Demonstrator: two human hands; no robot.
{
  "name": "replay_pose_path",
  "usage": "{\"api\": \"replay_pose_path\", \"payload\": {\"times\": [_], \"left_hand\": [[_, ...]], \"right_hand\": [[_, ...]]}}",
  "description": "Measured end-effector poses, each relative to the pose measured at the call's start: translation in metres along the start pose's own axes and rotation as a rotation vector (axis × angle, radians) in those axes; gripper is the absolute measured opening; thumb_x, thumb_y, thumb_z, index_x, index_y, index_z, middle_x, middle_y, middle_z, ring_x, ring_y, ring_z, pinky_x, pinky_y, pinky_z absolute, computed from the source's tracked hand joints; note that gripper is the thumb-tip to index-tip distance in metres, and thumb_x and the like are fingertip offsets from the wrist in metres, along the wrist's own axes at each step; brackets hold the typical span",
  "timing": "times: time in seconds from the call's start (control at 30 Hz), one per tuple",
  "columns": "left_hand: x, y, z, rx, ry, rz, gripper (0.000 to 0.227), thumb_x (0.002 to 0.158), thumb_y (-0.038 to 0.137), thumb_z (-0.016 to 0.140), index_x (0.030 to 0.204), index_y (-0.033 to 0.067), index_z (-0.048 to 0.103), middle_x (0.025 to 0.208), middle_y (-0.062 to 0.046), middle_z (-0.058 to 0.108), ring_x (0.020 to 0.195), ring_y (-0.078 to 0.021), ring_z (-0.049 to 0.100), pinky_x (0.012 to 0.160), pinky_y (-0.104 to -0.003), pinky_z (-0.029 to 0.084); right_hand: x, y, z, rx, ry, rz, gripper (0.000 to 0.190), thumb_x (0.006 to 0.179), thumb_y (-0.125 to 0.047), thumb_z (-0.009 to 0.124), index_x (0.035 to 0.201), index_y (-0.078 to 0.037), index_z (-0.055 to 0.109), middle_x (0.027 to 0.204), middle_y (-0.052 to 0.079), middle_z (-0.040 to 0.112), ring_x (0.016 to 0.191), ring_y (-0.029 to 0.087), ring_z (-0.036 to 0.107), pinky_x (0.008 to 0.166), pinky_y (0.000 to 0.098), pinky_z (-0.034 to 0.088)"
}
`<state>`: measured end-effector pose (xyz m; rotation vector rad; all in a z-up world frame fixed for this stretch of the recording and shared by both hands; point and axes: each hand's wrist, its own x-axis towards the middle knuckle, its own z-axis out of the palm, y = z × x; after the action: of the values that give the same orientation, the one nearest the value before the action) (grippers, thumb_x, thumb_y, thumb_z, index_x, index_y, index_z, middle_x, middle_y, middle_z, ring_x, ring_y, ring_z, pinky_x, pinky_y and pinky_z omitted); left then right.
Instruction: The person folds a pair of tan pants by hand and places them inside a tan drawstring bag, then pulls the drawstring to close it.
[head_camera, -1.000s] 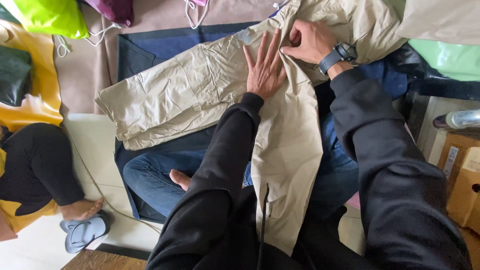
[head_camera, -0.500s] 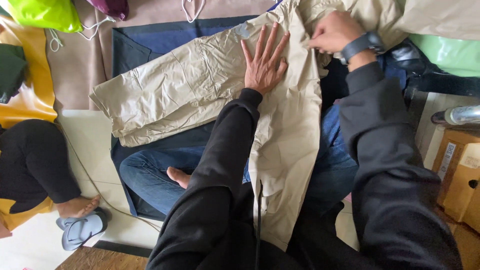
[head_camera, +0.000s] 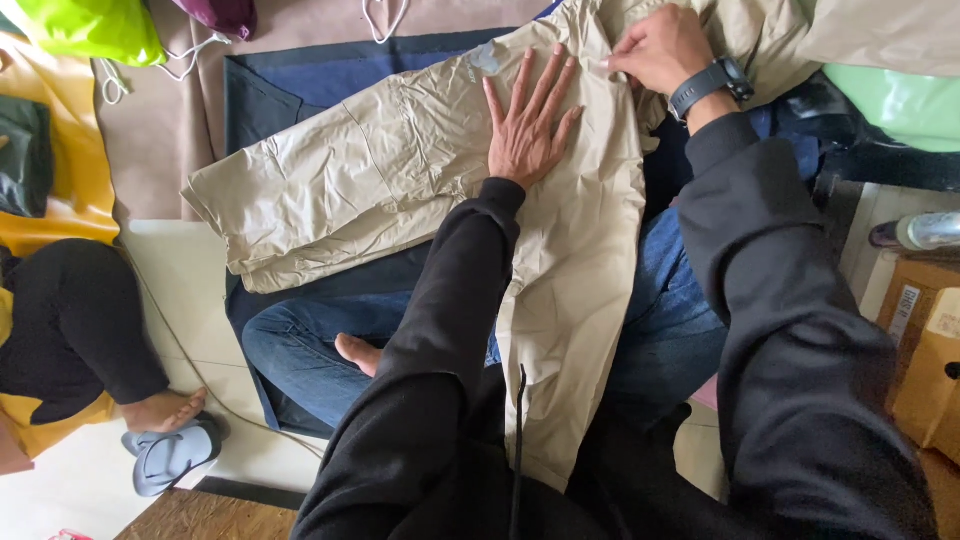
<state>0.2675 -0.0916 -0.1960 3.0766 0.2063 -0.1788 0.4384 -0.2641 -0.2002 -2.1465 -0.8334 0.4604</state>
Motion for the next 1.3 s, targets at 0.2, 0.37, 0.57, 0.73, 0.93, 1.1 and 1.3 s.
{"api": "replay_pose_path", "payload": {"times": [0.2, 0.37, 0.57, 0.73, 0.93, 1.1, 1.3], "left_hand": [[0.042, -0.008, 0.035, -0.504, 0.384, -0.171, 0.041, 0.1, 0.051, 0.05, 0.127, 0.0222, 0.06, 0.136, 0.005, 0.059, 0.132, -0.0179, 0.05, 0.122, -0.059, 0.014], [0.089, -0.013, -0.011, -0.79, 0.43, -0.287, 0.054, 0.076, 0.062, 0.06, 0.079, 0.0102, 0.076, 0.079, -0.002, 0.079, 0.066, -0.0233, 0.073, 0.062, -0.035, 0.056], [0.103, -0.033, 0.018, -0.87, 0.32, -0.235, 0.025, 0.073, 0.037, 0.073, 0.077, 0.0141, 0.081, 0.066, 0.004, 0.079, 0.054, -0.0167, 0.07, 0.056, -0.032, 0.056], [0.086, -0.049, 0.01, -1.762, 0.164, -0.244, 0.017, 0.088, 0.021, 0.075, 0.091, 0.0065, 0.082, 0.083, 0.002, 0.072, 0.079, -0.0096, 0.059, 0.078, -0.024, 0.044], [0.079, -0.041, -0.007, -1.735, 0.159, -0.269, 0.019, 0.09, 0.028, 0.074, 0.09, 0.0103, 0.081, 0.084, 0.002, 0.074, 0.079, -0.0087, 0.059, 0.077, -0.025, 0.046], [0.073, -0.026, 0.016, -1.11, 0.172, -0.281, 0.033, 0.085, 0.049, 0.074, 0.108, 0.0269, 0.081, 0.106, 0.009, 0.073, 0.104, -0.0127, 0.06, 0.088, -0.039, 0.042], [0.048, -0.009, 0.037, -0.387, 0.244, -0.034, 0.047, 0.104, 0.059, 0.062, 0.147, 0.0434, 0.054, 0.156, 0.019, 0.049, 0.147, -0.0142, 0.042, 0.118, -0.053, 0.025]], "right_hand": [[0.012, -0.005, 0.015, -0.001, 0.024, -0.1, 0.017, 0.093, -0.013, 0.089, 0.089, -0.002, 0.077, 0.074, 0.007, 0.071, 0.055, 0.015, 0.058, 0.053, 0.029, 0.047], [0.012, -0.001, 0.026, -0.071, 0.037, -0.144, 0.012, 0.088, -0.012, 0.086, 0.089, -0.002, 0.08, 0.081, 0.011, 0.074, 0.062, 0.022, 0.065, 0.06, 0.0336, 0.053], [0.004, -0.014, 0.011, 0.048, -0.034, -0.021, 0.036, 0.098, -0.028, 0.094, 0.086, 0.0, 0.076, 0.069, 0.005, 0.066, 0.052, 0.013, 0.052, 0.049, 0.0279, 0.042], [0.006, -0.028, -0.006, 0.404, -0.166, 0.207, 0.027, 0.107, -0.028, 0.081, 0.096, -0.006, 0.069, 0.075, 0.002, 0.064, 0.06, 0.009, 0.057, 0.054, 0.0203, 0.045], [0.004, -0.024, -0.016, 0.386, -0.241, 0.228, 0.021, 0.112, -0.024, 0.069, 0.102, -0.006, 0.073, 0.082, 0.002, 0.069, 0.069, 0.008, 0.064, 0.055, 0.0182, 0.043], [-0.004, -0.019, -0.022, 0.197, -0.257, 0.205, 0.03, 0.116, -0.017, 0.057, 0.096, 0.0, 0.072, 0.084, 0.007, 0.072, 0.065, 0.014, 0.066, 0.056, 0.0255, 0.048], [-0.002, 0.013, 0.002, -0.126, -0.206, 0.168, 0.042, 0.095, -0.04, 0.091, 0.082, -0.004, 0.074, 0.064, 0.006, 0.066, 0.051, 0.019, 0.061, 0.054, 0.0326, 0.051]]}}
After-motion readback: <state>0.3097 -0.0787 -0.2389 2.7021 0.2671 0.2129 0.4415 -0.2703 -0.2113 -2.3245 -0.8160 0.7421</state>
